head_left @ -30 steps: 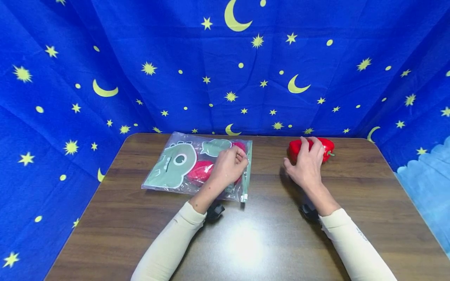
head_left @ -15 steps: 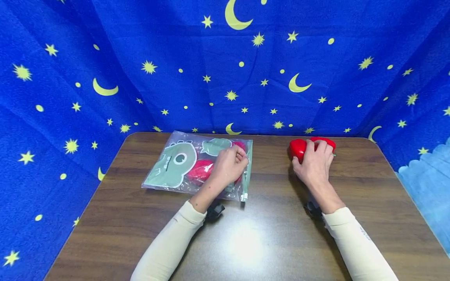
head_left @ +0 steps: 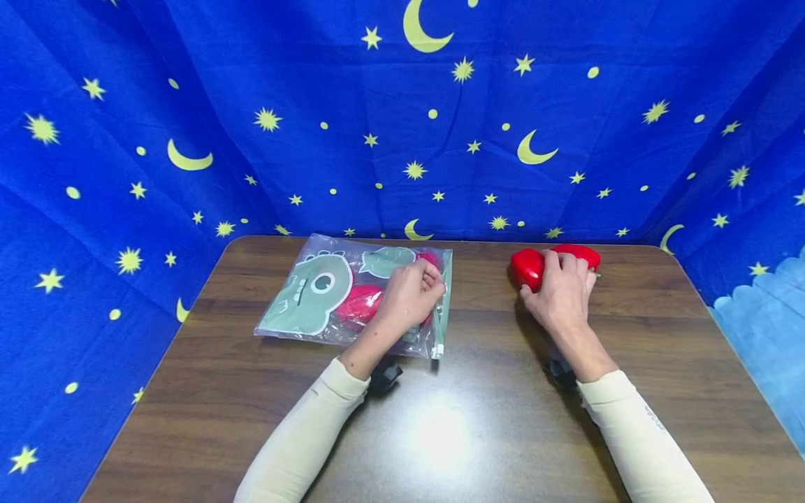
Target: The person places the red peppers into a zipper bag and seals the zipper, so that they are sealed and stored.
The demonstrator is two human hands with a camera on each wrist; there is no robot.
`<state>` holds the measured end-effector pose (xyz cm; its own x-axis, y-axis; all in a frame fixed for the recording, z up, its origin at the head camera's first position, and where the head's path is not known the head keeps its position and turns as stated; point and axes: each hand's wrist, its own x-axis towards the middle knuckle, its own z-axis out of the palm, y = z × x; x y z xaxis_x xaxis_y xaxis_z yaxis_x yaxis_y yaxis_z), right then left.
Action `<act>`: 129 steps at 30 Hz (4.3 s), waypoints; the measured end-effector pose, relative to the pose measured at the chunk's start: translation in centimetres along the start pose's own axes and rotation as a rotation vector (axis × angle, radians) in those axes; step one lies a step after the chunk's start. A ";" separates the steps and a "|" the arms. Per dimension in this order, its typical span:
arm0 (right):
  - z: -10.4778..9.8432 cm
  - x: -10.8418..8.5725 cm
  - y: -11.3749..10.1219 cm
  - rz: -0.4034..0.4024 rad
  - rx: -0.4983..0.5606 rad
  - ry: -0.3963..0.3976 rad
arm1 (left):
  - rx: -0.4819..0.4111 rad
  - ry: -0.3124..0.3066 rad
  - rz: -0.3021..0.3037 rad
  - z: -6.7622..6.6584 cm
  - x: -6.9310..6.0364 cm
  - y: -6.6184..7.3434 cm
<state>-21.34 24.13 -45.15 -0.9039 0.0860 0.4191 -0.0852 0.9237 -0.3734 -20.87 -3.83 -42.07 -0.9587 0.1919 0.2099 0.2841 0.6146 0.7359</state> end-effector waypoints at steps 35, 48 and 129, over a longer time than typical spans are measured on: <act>-0.6 -1.2 -4.2 -0.257 0.359 -0.270 | -0.057 -0.046 0.045 -0.8 0.0 0.0; 0.2 -1.8 -5.0 -0.332 0.415 -0.282 | -0.094 -0.058 0.058 -0.9 -0.1 0.2; 6.1 0.2 -10.0 0.193 0.779 -0.348 | -0.078 -0.051 0.098 -0.4 0.0 -0.1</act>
<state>-23.20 12.67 -46.37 -0.9979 -0.0219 0.0609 -0.0646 0.3758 -0.9244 -20.86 -4.22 -41.93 -0.9238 0.2881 0.2520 0.3730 0.5297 0.7618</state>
